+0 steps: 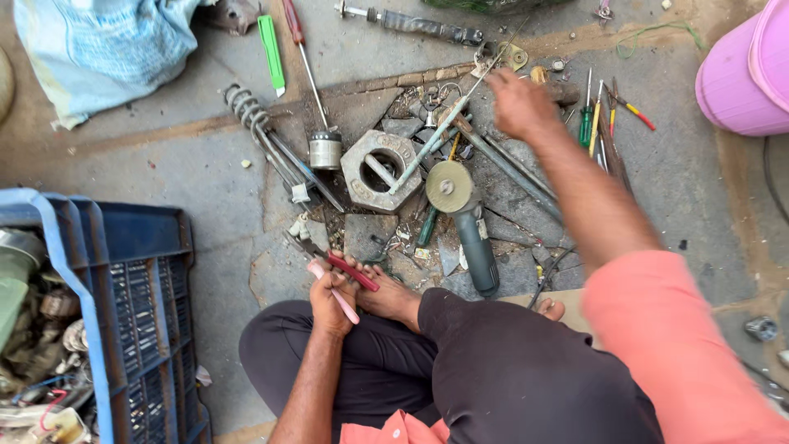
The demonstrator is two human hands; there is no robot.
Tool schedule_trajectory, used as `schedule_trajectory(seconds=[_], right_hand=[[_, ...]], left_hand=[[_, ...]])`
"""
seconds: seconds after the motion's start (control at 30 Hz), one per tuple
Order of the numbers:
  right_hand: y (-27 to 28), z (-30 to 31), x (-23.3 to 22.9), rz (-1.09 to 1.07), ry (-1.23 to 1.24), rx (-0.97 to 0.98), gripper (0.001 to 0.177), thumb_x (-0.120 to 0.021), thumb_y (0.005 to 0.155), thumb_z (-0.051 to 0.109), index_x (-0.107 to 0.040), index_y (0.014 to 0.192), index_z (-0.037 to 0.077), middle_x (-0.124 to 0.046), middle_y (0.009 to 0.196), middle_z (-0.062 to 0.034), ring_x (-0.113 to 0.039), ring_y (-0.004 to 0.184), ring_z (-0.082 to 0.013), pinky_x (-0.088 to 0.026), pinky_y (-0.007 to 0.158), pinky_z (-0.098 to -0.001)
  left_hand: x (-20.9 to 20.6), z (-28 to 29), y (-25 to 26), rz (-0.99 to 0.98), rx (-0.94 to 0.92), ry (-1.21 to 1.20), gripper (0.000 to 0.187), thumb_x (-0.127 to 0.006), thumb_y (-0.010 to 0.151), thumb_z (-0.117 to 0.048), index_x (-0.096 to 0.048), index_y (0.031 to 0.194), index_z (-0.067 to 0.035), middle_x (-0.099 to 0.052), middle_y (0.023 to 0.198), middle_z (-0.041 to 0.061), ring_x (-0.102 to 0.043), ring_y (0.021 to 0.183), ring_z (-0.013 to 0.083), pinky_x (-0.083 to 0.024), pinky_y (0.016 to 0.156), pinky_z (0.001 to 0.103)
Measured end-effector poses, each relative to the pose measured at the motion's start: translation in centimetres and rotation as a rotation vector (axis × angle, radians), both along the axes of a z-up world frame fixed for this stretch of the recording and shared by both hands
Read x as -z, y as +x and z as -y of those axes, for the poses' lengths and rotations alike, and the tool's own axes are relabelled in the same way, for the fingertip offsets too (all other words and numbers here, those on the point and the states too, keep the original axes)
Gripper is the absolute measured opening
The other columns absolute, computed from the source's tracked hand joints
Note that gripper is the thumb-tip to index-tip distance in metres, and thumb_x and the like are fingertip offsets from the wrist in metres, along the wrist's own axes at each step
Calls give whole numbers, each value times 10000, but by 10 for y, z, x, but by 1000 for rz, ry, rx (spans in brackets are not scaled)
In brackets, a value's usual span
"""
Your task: The person sits on the floor and uses pliers to grip and bend a small metal component. They then use an angle grinder to cut the metal, creating sparks, and later use a hammer to strike the piece on a metal block. The person handles various tools and metal parts throughout the process.
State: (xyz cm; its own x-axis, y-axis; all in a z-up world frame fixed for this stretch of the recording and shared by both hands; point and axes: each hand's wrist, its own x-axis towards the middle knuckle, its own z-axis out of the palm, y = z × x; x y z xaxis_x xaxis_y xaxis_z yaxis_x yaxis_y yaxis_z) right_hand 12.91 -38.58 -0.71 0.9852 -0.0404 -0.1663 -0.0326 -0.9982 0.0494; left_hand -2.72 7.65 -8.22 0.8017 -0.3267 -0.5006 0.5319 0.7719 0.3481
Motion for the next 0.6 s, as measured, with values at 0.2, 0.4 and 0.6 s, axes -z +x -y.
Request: schedule_trajectory(seconds=[0.2, 0.4, 0.6], right_hand=[[21, -23, 45, -104, -64, 175, 598, -519, 953, 4, -511, 1472, 301, -332, 1564, -189, -643, 1040, -403, -562, 746, -512], [-5, -24, 48, -98, -336, -24, 266, -525, 1021, 244, -677, 1238, 265, -610, 1368, -89, -658, 1147, -312, -536, 851, -483], [-14, -13, 18, -10, -300, -262, 162, -545, 1028, 367, -661, 1102, 281, -694, 1131, -37, -620, 1214, -286, -405, 1093, -498]], left_hand=[[2, -5, -9, 66, -28, 9, 444, -476, 776, -27, -478, 1219, -18, -560, 1093, 173, -559, 1067, 336, -470, 1027, 515], [-8, -3, -10, -19, -53, 48, 485, -459, 744, -41, -489, 1228, -50, -574, 1086, 144, -569, 1047, 316, -479, 975, 519], [-6, 2, -7, -9, -13, 48, 463, -451, 745, -60, -481, 1206, -70, -569, 1078, 135, -557, 1052, 330, -475, 969, 538]])
